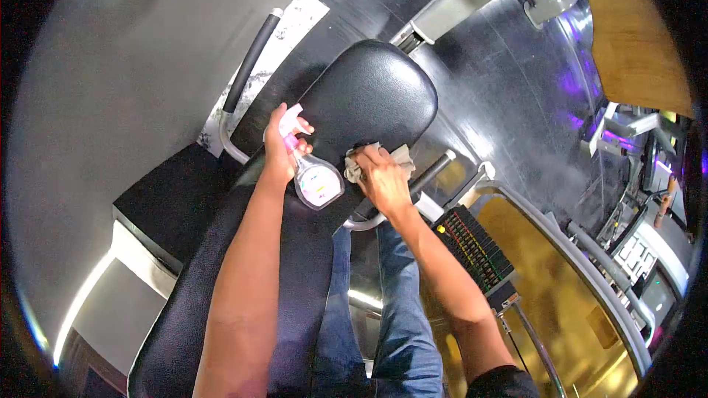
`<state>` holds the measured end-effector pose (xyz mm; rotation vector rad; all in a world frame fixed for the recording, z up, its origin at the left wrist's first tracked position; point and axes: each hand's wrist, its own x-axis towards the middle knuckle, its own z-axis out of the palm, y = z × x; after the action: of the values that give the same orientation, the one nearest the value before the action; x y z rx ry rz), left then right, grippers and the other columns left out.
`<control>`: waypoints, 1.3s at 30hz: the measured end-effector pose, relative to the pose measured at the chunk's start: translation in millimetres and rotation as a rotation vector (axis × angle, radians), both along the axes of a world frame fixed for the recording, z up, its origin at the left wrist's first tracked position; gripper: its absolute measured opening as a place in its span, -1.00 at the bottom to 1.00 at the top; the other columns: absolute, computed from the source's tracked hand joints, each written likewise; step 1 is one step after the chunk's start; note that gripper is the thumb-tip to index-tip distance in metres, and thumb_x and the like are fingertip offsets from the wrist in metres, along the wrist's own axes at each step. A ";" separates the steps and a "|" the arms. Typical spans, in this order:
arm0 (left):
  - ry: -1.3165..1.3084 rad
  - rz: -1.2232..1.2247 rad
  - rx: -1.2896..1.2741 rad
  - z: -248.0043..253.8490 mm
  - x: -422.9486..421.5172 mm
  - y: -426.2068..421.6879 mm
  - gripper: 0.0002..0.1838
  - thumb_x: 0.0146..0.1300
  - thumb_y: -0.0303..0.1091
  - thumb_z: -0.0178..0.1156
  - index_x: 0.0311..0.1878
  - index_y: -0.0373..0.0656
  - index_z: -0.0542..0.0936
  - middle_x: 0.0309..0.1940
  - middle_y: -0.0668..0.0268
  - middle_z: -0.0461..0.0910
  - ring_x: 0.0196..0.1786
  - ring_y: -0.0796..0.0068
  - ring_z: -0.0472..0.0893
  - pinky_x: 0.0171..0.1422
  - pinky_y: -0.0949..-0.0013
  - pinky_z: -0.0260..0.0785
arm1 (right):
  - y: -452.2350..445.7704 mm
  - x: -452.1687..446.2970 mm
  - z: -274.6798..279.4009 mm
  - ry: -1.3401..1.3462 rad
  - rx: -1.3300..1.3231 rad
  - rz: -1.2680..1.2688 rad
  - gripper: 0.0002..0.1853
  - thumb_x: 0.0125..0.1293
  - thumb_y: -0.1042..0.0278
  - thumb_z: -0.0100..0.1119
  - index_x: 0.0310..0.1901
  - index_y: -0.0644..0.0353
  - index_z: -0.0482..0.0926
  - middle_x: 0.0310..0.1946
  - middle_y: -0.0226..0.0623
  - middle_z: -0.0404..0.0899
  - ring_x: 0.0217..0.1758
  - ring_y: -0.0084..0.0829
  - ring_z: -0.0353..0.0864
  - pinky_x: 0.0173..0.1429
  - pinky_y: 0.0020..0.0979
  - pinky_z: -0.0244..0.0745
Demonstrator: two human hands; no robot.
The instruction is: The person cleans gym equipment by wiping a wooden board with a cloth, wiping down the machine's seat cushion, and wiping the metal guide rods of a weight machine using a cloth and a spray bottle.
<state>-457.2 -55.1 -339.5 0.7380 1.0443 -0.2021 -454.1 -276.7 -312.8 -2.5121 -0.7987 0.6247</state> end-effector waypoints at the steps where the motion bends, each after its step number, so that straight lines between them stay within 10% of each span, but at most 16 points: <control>1: 0.035 0.027 -0.021 0.7 -1.4 -0.3 -0.49 0.26 0.21 0.13 -0.20 -0.14 0.56 -0.50 0.23 0.56 -0.71 0.52 0.35 -0.56 0.35 0.29 | -1.7 6.3 2.2 -0.002 -0.005 0.011 -0.61 0.01 0.42 0.34 -0.05 0.03 0.57 -0.07 -0.38 0.49 0.04 -0.22 0.54 0.03 -0.24 0.57; 11: 0.023 0.049 0.069 -4.1 -9.4 -7.1 -0.41 0.22 0.28 0.04 -0.49 -0.14 0.53 -0.60 0.19 0.55 -0.81 0.49 0.26 -0.63 0.38 0.19 | 14.1 58.3 6.6 -0.131 0.086 -0.169 -0.59 -0.07 0.49 0.38 -0.09 0.12 0.60 -0.09 -0.30 0.58 0.00 -0.15 0.57 0.03 -0.21 0.55; 19: 0.031 0.030 -0.043 -10.8 -13.1 -1.0 -0.33 0.20 0.35 -0.02 -0.49 -0.18 0.55 -0.63 0.16 0.55 -0.84 0.46 0.22 -0.67 0.36 0.17 | 33.0 46.2 4.4 -0.091 -0.207 0.579 -0.59 0.03 0.41 0.26 0.00 -0.01 0.60 0.00 -0.46 0.59 0.04 -0.29 0.59 -0.06 -0.27 0.63; 26: 0.024 0.029 -0.052 -10.0 -11.2 -0.7 -0.36 0.22 0.31 -0.03 -0.43 -0.19 0.55 -0.64 0.12 0.55 -0.87 0.42 0.25 -0.71 0.34 0.18 | 48.3 102.0 13.1 -0.140 0.035 0.006 -0.59 -0.06 0.51 0.30 -0.07 0.03 0.59 -0.11 -0.33 0.56 -0.02 -0.15 0.59 -0.06 -0.19 0.59; 32: -0.001 0.045 -0.102 -19.2 -17.6 0.5 -0.37 0.21 0.31 -0.03 -0.29 -0.20 0.56 -0.63 0.14 0.56 -0.86 0.44 0.26 -0.71 0.36 0.18 | 56.9 47.3 -4.2 -0.107 -0.025 0.606 -0.59 -0.01 0.45 0.27 -0.04 -0.04 0.61 -0.09 -0.47 0.53 -0.09 -0.32 0.58 -0.07 -0.30 0.63; 39: -0.037 0.018 -0.110 -20.4 -17.6 -0.8 -0.37 0.24 0.26 -0.06 -0.42 -0.23 0.56 -0.63 0.11 0.57 -0.86 0.45 0.28 -0.72 0.35 0.20 | 37.6 112.6 17.4 -0.088 -0.142 0.124 -0.60 -0.03 0.36 0.36 -0.06 -0.04 0.63 0.02 -0.41 0.56 -0.01 -0.22 0.60 -0.03 -0.20 0.60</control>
<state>-474.8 -55.9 -359.9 0.6306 0.9967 -0.2277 -341.5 -239.1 -295.4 -2.6499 -0.9803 0.6362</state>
